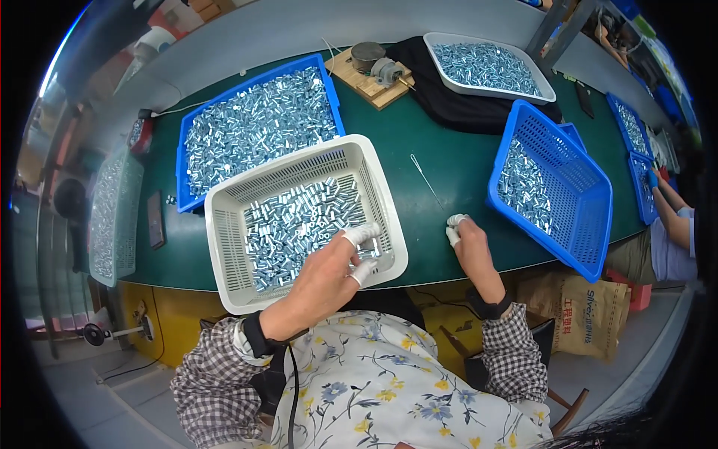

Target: Sorting and inspecting small hardware components in a tray at a workstation.

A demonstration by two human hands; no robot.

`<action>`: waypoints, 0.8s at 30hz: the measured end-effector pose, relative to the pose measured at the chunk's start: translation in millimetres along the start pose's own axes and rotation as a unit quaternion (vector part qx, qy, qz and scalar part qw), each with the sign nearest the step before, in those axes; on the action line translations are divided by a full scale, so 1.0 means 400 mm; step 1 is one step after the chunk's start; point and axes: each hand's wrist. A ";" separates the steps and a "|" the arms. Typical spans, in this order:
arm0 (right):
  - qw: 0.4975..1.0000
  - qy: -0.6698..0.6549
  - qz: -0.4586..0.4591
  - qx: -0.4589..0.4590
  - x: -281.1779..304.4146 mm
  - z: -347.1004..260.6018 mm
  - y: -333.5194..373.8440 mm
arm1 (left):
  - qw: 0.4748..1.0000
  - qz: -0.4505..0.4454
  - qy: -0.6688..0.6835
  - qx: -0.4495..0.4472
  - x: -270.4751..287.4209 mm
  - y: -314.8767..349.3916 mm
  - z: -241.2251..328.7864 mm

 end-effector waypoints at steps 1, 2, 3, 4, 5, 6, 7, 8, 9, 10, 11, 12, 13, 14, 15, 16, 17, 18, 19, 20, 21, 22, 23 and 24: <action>0.999 0.033 -0.020 0.028 -0.011 0.026 -0.001 | 1.000 0.003 0.000 0.006 0.007 0.003 -0.008; 0.999 0.034 -0.026 0.033 -0.001 0.012 -0.013 | 1.000 0.009 -0.004 0.015 0.015 0.011 -0.014; 1.000 -0.017 -0.003 -0.026 0.019 -0.009 -0.024 | 1.000 0.014 -0.007 0.023 0.021 0.019 -0.019; 0.994 -0.066 0.024 -0.089 0.040 -0.036 -0.032 | 1.000 0.015 -0.005 0.023 0.028 0.024 -0.023; 0.980 -0.115 0.050 -0.152 0.049 -0.049 -0.035 | 0.999 0.008 -0.012 0.031 0.035 0.030 -0.026; 0.981 -0.113 0.050 -0.152 0.033 -0.036 -0.025 | 0.999 0.001 -0.020 0.039 0.041 0.035 -0.028; 0.993 -0.041 0.056 -0.091 0.007 -0.006 -0.001 | 0.999 -0.010 -0.026 0.043 0.043 0.035 -0.026; 0.997 0.032 0.061 -0.031 -0.019 0.025 0.024 | 0.999 -0.014 -0.023 0.039 0.046 0.035 -0.025; 0.992 0.100 0.062 0.034 -0.027 0.020 0.026 | 0.999 -0.014 -0.023 0.040 0.049 0.037 -0.026; 0.992 0.101 0.061 0.035 -0.020 0.017 0.026 | 0.999 -0.015 -0.022 0.042 0.053 0.040 -0.027; 0.995 0.066 0.065 -0.019 -0.005 0.011 0.026 | 0.999 -0.014 -0.023 0.044 0.059 0.043 -0.027; 0.995 0.029 0.067 -0.072 0.014 -0.016 0.021 | 0.999 -0.011 -0.024 0.047 0.067 0.051 -0.026; 0.990 -0.010 0.066 -0.124 0.030 -0.041 0.016 | 0.999 0.001 -0.022 0.041 0.079 0.060 -0.023; 0.991 -0.015 0.064 -0.120 0.047 -0.066 0.015 | 0.999 0.014 -0.021 0.033 0.096 0.067 -0.017; 0.990 -0.042 0.038 -0.129 0.059 -0.090 0.017 | 0.999 0.030 -0.027 0.029 0.117 0.080 -0.013; 0.988 -0.069 0.010 -0.136 0.068 -0.109 0.022 | 0.998 0.041 -0.039 0.036 0.133 0.096 -0.012; 0.991 -0.060 -0.002 -0.123 0.076 -0.118 0.034 | 0.996 0.064 -0.040 0.043 0.152 0.105 -0.016; 0.993 -0.052 -0.013 -0.108 0.082 -0.122 0.039 | 0.994 0.088 -0.042 0.049 0.173 0.114 -0.024; 0.993 -0.066 -0.018 -0.097 0.093 -0.127 0.028 | 0.991 0.113 -0.044 0.055 0.194 0.127 -0.029; 0.993 -0.069 -0.031 -0.094 0.104 -0.137 0.012 | 0.989 0.125 -0.056 0.061 0.222 0.145 -0.035; 0.992 -0.068 -0.045 -0.094 0.115 -0.154 -0.002 | 0.983 0.157 -0.063 0.067 0.243 0.165 -0.046; 0.992 -0.078 -0.053 -0.086 0.123 -0.188 -0.028 | 0.977 0.188 -0.071 0.075 0.263 0.189 -0.055; 0.990 -0.100 -0.039 -0.097 0.134 -0.225 -0.057 | 0.970 0.215 -0.073 0.082 0.277 0.208 -0.071; 0.986 -0.122 -0.029 -0.109 0.147 -0.263 -0.084 | 0.968 0.219 -0.077 0.093 0.288 0.234 -0.083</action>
Point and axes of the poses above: each hand's wrist, its own y-axis away from the middle knuckle, its own x-axis out of the back of the hand, z = x × y, and after that the axes turned 6 degrees about y, right-handed
